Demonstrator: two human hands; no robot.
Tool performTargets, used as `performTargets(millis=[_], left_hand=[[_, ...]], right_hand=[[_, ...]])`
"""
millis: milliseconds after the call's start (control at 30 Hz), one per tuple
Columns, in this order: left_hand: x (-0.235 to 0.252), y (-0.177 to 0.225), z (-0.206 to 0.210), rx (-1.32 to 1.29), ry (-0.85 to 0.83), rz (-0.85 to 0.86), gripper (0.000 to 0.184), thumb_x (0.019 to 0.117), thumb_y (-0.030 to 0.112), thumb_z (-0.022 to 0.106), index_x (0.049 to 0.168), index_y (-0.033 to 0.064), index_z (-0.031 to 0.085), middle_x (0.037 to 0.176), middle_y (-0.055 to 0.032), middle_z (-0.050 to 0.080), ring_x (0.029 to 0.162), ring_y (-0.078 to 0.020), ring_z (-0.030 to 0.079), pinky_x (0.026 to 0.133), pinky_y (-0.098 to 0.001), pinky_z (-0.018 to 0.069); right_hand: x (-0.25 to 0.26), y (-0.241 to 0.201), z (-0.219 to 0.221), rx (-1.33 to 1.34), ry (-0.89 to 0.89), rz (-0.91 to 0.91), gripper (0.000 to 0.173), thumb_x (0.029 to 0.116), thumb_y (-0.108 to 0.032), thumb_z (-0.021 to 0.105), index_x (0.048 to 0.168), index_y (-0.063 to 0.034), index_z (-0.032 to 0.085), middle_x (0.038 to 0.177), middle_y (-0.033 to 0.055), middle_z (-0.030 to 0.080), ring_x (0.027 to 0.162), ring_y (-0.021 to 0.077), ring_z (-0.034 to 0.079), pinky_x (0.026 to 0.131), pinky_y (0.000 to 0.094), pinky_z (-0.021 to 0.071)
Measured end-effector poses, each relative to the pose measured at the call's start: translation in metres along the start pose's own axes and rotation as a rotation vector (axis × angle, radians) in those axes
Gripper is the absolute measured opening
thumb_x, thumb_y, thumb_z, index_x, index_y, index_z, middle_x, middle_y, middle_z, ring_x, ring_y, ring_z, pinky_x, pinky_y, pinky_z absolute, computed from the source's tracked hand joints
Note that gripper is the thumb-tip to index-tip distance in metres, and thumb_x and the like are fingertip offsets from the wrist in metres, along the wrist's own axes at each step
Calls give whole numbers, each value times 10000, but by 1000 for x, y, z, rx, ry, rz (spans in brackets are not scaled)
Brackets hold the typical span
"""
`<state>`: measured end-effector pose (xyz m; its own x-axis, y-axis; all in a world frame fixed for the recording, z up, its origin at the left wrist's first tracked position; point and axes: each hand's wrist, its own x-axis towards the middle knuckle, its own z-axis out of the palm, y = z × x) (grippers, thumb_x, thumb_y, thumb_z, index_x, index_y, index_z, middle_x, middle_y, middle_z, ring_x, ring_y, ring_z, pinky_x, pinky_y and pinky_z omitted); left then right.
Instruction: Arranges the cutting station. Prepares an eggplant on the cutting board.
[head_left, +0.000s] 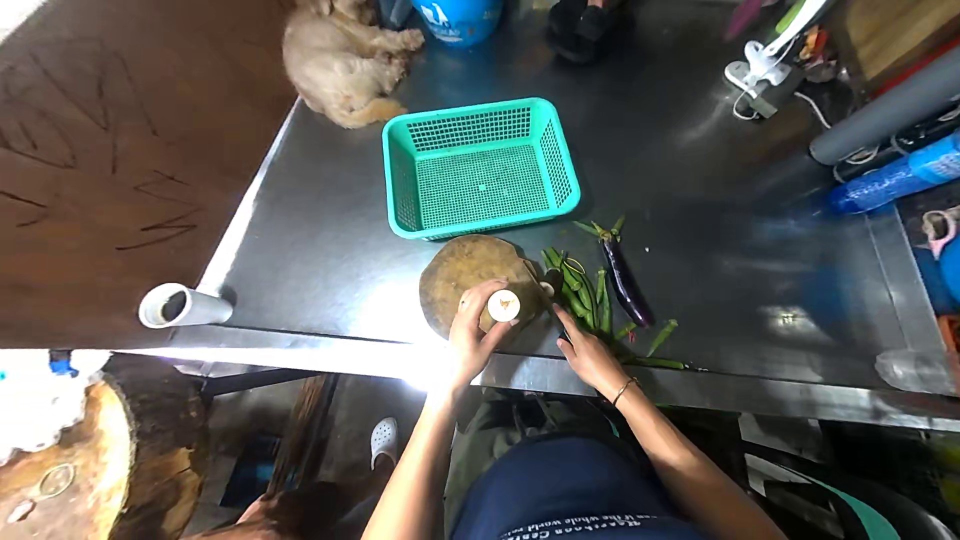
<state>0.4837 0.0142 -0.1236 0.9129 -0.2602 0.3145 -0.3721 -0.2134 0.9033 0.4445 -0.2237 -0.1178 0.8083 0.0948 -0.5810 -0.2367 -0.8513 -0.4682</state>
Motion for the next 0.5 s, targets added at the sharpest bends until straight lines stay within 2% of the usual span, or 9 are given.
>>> performTargets(millis=[33, 100, 167, 200, 267, 400, 500], left_hand=[[-1, 0, 3, -97, 35, -52, 510, 924, 184, 743, 1397, 99, 571, 1441, -63, 568, 1348, -209, 534, 1123, -423, 479], [-3, -3, 13, -432, 197, -234, 564, 907, 74, 732, 1428, 54, 516, 1354, -96, 638, 1219, -221, 635, 1031, -422, 548], [0, -11, 21, -776, 353, -413, 499, 969, 22, 597, 1434, 122, 443, 1246, -91, 667, 1099, -219, 675, 984, -438, 557], [0, -19, 24, -904, 415, -478, 466, 1010, 43, 521, 1454, 149, 427, 1225, -106, 669, 1079, -235, 680, 977, -454, 555], [0, -34, 27, -1056, 541, -575, 340, 1066, 93, 441, 1404, 126, 439, 1157, -136, 669, 1032, -271, 690, 939, -480, 569], [-3, -53, 33, -1112, 686, -641, 252, 1075, 108, 469, 1320, 49, 484, 1157, -193, 698, 1054, -312, 704, 921, -474, 581], [-3, -62, 34, -1150, 756, -654, 252, 1086, 126, 458, 1325, 47, 475, 1166, -198, 692, 1073, -319, 700, 919, -474, 583]], right_hand=[[0, 1, -3, 18, -3, 8, 661, 1105, -275, 450, 1669, -316, 106, 1154, 217, 704, 990, 389, 702, 915, 552, 539], [0, 5, -6, 122, -10, 10, 668, 1109, -289, 447, 1669, -316, 84, 1084, 200, 694, 787, 313, 683, 761, 479, 568], [-2, 8, -8, 267, 1, -4, 666, 1109, -296, 448, 1668, -311, 85, 979, 162, 665, 621, 222, 611, 631, 394, 554], [-3, 8, -9, 321, 12, -14, 667, 1107, -290, 455, 1668, -305, 96, 963, 155, 658, 601, 204, 597, 614, 379, 550], [-6, 6, -10, 382, 35, -31, 665, 1102, -279, 469, 1667, -301, 119, 944, 137, 649, 580, 180, 585, 583, 358, 546], [-15, 2, -11, 371, -2, -37, 665, 1105, -271, 457, 1667, -311, 104, 890, 117, 632, 552, 170, 558, 560, 343, 526], [-21, -1, -10, 283, -76, -17, 681, 1112, -283, 432, 1667, -334, 40, 882, 120, 632, 576, 190, 571, 594, 361, 532]])
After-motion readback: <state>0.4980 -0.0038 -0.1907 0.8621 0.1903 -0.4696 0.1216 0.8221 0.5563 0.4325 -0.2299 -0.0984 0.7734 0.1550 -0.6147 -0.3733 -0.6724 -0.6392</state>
